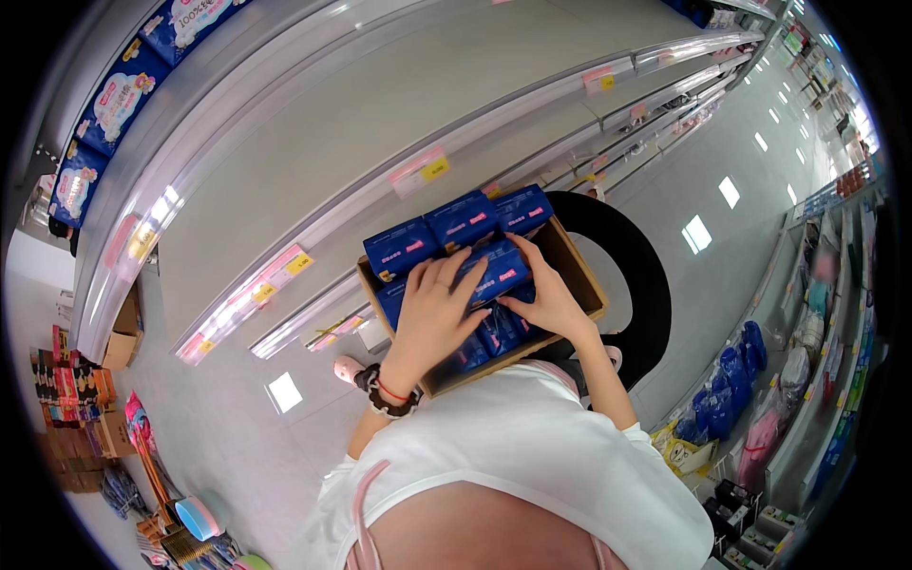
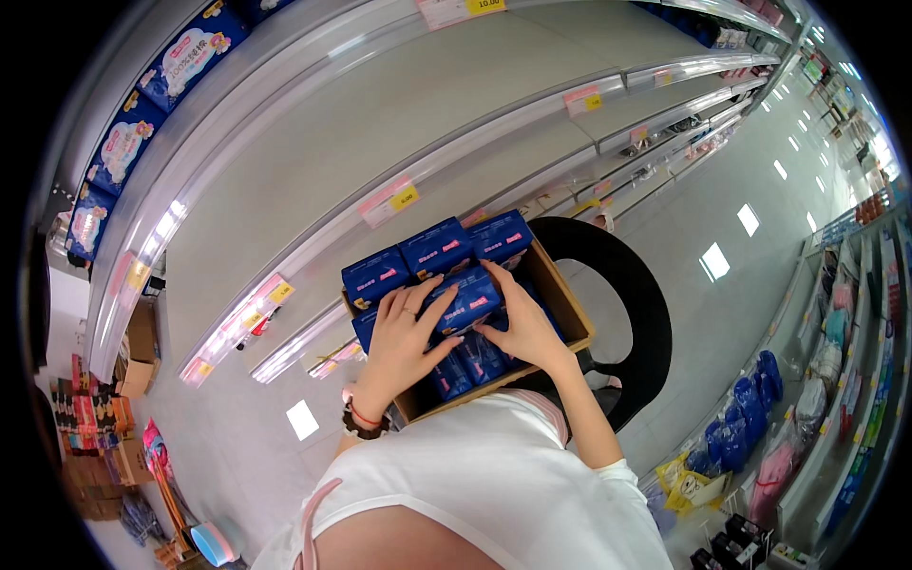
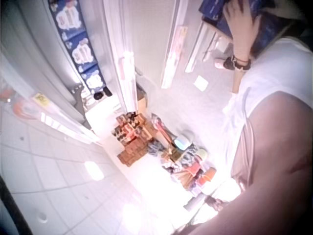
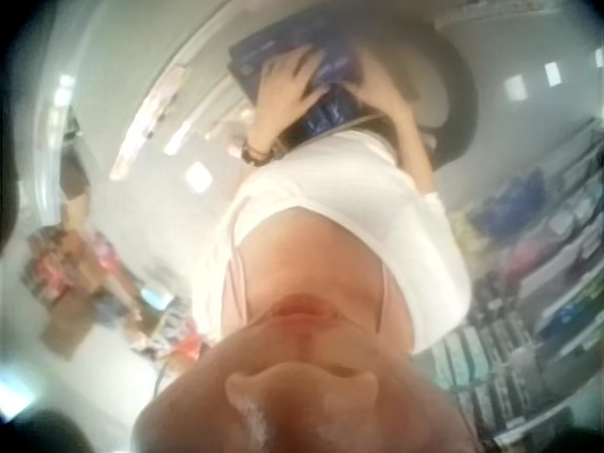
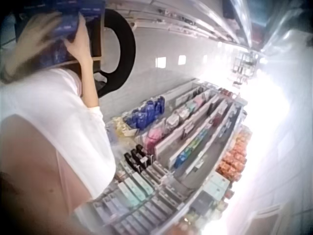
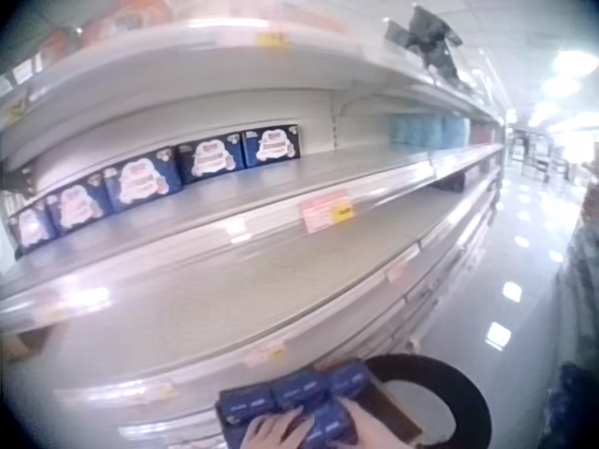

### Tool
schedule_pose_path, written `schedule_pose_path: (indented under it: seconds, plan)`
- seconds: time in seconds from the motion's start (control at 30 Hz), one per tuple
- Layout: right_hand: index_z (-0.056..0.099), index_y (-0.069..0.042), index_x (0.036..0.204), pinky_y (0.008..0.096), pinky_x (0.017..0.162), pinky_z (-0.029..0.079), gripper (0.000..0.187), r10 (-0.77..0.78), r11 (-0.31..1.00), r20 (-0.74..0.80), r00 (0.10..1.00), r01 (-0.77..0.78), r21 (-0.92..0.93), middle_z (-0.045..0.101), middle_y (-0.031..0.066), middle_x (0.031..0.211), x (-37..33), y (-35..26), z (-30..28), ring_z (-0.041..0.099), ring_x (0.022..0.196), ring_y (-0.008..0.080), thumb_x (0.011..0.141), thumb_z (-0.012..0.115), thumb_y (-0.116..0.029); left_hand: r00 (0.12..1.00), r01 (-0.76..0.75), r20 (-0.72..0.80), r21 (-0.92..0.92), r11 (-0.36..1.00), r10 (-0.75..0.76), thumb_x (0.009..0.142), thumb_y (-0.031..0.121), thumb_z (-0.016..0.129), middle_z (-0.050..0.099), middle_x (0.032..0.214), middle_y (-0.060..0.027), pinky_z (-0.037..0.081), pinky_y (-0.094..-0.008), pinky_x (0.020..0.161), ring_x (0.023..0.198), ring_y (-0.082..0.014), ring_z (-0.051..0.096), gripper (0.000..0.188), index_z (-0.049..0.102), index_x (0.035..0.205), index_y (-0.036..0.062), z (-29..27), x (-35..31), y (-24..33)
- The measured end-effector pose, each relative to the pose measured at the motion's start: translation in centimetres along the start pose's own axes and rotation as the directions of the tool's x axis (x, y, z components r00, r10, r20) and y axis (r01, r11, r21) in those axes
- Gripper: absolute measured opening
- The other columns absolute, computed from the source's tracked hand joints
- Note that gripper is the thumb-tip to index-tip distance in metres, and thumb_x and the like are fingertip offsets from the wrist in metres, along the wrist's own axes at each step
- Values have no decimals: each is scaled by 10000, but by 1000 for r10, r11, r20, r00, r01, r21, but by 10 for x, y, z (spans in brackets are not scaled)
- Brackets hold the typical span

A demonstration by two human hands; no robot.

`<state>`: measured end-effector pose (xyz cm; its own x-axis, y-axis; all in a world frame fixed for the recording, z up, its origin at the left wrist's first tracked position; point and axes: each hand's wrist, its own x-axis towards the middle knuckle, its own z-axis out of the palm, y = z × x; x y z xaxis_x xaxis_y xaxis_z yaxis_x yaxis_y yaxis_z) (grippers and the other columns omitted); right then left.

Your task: The person repeatedly picks up blue packages of cotton pads from a cardboard box and places them onto a store shelf. They arrange the items in a neat row, filling the available space on the shelf.

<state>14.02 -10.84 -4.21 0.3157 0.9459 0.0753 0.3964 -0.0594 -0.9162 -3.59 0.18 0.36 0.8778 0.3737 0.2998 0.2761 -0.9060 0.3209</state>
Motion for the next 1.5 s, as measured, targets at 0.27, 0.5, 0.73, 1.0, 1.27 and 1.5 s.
schedule_pose_path:
  seconds: [0.27,0.5,0.73,1.0,1.27,1.5]
  plan:
    - [449,-84,1312,360,899,470,754,-146,989,-13,989,146,-1,504,133,1173,-1,-11,-6,549,1087,286,643,795,-53,992,74,-93,-156,985,-89,650,239,809,639,1121,-51,194,-497,1115,1071,-225,578,757,502,1333,128,-5,4,2]
    - [476,-59,1235,336,902,474,730,-206,949,-183,961,242,202,546,87,1152,-14,-39,-13,586,1049,214,618,860,-121,977,-16,-167,-676,737,-132,633,223,852,581,1242,-141,327,-425,1064,1204,-271,520,865,424,1361,38,-21,6,7]
    - [406,-49,1290,363,932,486,674,26,585,-451,892,353,730,566,92,1179,-29,-26,-19,584,1082,198,728,775,-93,931,24,-297,-526,850,-210,683,305,800,463,1374,-203,310,-425,1073,1272,-308,450,904,349,1407,7,-35,-1,8]
    - [436,-104,1326,418,1016,408,592,124,355,-265,956,207,912,561,75,1252,-27,-22,-3,531,1182,229,804,700,-195,980,48,-105,-693,719,-167,759,247,735,359,1445,-230,353,-425,1053,1268,-317,449,962,159,1502,39,-48,2,23]
    - [394,5,1329,356,981,428,726,166,457,-98,981,12,890,554,139,1221,-27,-44,-3,541,1139,227,730,765,-173,926,80,-94,-899,432,-366,798,75,685,214,1507,-239,323,-377,1072,1322,-315,369,924,81,1492,-13,-45,-4,21]
    - [400,29,1326,336,984,418,800,-185,817,-211,960,270,510,538,128,1228,-12,-70,-36,533,1131,208,649,817,-68,941,-48,-260,-737,674,-218,772,130,732,365,1430,-254,262,-414,1092,1295,-360,406,966,98,1484,-29,-79,-10,23]
